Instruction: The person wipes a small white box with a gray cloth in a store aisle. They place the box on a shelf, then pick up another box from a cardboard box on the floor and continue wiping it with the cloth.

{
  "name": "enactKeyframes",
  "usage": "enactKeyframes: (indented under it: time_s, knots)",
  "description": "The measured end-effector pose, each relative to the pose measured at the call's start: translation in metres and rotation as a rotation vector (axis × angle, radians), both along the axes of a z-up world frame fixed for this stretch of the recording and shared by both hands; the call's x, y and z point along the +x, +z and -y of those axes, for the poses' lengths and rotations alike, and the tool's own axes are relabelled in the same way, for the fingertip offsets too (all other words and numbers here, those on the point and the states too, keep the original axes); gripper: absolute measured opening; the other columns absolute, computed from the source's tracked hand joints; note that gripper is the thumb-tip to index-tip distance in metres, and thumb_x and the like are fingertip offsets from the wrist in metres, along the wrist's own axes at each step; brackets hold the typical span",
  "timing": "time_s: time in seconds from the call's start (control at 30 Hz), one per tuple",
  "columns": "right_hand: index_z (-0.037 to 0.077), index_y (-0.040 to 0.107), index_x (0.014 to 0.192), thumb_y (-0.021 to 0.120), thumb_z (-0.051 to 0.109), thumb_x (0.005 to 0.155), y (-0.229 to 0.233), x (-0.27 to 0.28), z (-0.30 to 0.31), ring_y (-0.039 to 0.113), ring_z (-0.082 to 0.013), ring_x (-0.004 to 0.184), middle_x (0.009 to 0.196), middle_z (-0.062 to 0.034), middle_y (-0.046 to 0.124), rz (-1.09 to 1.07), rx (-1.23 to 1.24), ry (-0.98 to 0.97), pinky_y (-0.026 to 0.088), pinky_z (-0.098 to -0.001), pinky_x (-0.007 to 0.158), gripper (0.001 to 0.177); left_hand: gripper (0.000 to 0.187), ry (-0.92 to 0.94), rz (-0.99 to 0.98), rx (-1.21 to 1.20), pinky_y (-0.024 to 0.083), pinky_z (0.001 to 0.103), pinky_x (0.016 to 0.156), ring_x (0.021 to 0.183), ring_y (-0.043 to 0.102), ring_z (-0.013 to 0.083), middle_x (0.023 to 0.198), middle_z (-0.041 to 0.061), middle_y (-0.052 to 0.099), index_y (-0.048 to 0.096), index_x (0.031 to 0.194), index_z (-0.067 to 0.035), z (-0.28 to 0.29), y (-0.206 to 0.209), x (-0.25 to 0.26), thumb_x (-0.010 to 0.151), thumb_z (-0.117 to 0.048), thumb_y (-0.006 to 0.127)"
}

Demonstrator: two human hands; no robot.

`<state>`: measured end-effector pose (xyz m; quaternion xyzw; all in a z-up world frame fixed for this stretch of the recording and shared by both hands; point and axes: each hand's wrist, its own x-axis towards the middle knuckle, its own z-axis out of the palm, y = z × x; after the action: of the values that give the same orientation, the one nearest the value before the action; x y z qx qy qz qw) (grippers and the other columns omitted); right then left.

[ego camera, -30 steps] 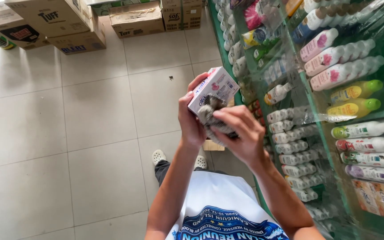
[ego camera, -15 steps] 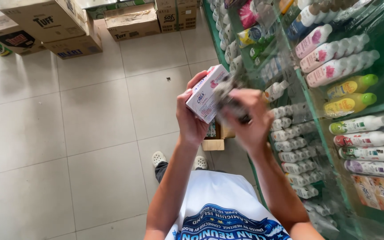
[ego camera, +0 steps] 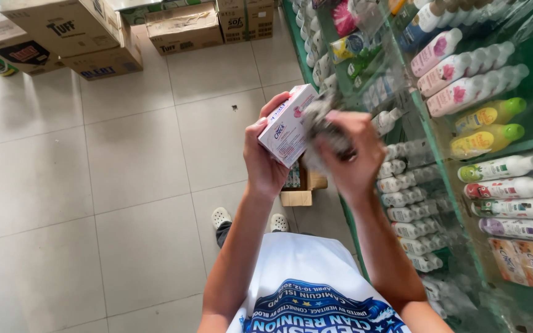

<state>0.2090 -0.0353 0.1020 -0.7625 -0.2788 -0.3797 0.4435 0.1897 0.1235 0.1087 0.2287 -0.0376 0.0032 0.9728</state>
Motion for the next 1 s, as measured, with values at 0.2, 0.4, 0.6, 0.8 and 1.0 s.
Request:
enactKeyframes:
  time_s: [0.2, 0.4, 0.6, 0.8, 1.0]
  knots:
    - [0.008, 0.079, 0.115, 0.090, 0.013, 0.078, 0.010, -0.041, -0.020, 0.072, -0.0332, 0.089, 0.106, -0.0117, 0.074, -0.083, -0.094, 0.138, 0.059, -0.0442, 0.081, 0.039, 0.052, 0.015, 0.063, 0.023, 0.053, 0.053, 0.099, 0.116, 0.063, 0.0390, 0.141, 0.024, 0.057, 0.050, 0.146, -0.008, -0.001, -0.010, 0.004, 0.100, -0.032, 0.044]
    - [0.003, 0.071, 0.118, 0.081, 0.016, 0.095, 0.039, -0.014, -0.015, 0.071, -0.0383, 0.096, 0.109, -0.0164, 0.071, -0.022, -0.062, 0.066, 0.056, -0.0507, 0.083, 0.029, 0.052, 0.005, 0.029, 0.005, 0.059, 0.045, 0.093, 0.114, 0.066, 0.0363, 0.137, 0.026, 0.059, 0.049, 0.147, -0.007, 0.006, -0.009, -0.002, 0.101, -0.029, 0.041]
    - [0.003, 0.070, 0.127, 0.080, 0.009, 0.096, 0.030, -0.007, -0.008, 0.070, -0.0360, 0.095, 0.109, -0.0170, 0.069, -0.030, -0.079, 0.006, 0.055, -0.0504, 0.080, 0.033, 0.051, -0.001, 0.042, 0.051, 0.059, 0.049, 0.093, 0.116, 0.064, 0.0394, 0.137, 0.029, 0.057, 0.048, 0.147, -0.008, 0.005, -0.012, -0.007, 0.101, -0.029, 0.044]
    - [0.007, 0.073, 0.121, 0.086, 0.017, 0.088, 0.009, -0.016, -0.018, 0.071, -0.0345, 0.099, 0.113, -0.0115, 0.072, -0.041, -0.118, 0.130, 0.057, -0.0488, 0.084, 0.037, 0.054, 0.000, 0.058, 0.120, 0.057, 0.054, 0.093, 0.121, 0.061, 0.0418, 0.141, 0.030, 0.054, 0.046, 0.151, -0.011, 0.003, -0.025, -0.005, 0.101, -0.032, 0.044]
    - [0.007, 0.075, 0.120, 0.089, 0.011, 0.081, 0.035, -0.038, -0.036, 0.073, -0.0350, 0.098, 0.110, -0.0125, 0.074, -0.020, -0.095, 0.158, 0.058, -0.0488, 0.085, 0.042, 0.047, 0.063, 0.053, 0.133, 0.058, 0.050, 0.089, 0.117, 0.063, 0.0325, 0.138, 0.024, 0.058, 0.053, 0.144, -0.012, 0.014, -0.042, -0.008, 0.106, -0.037, 0.043]
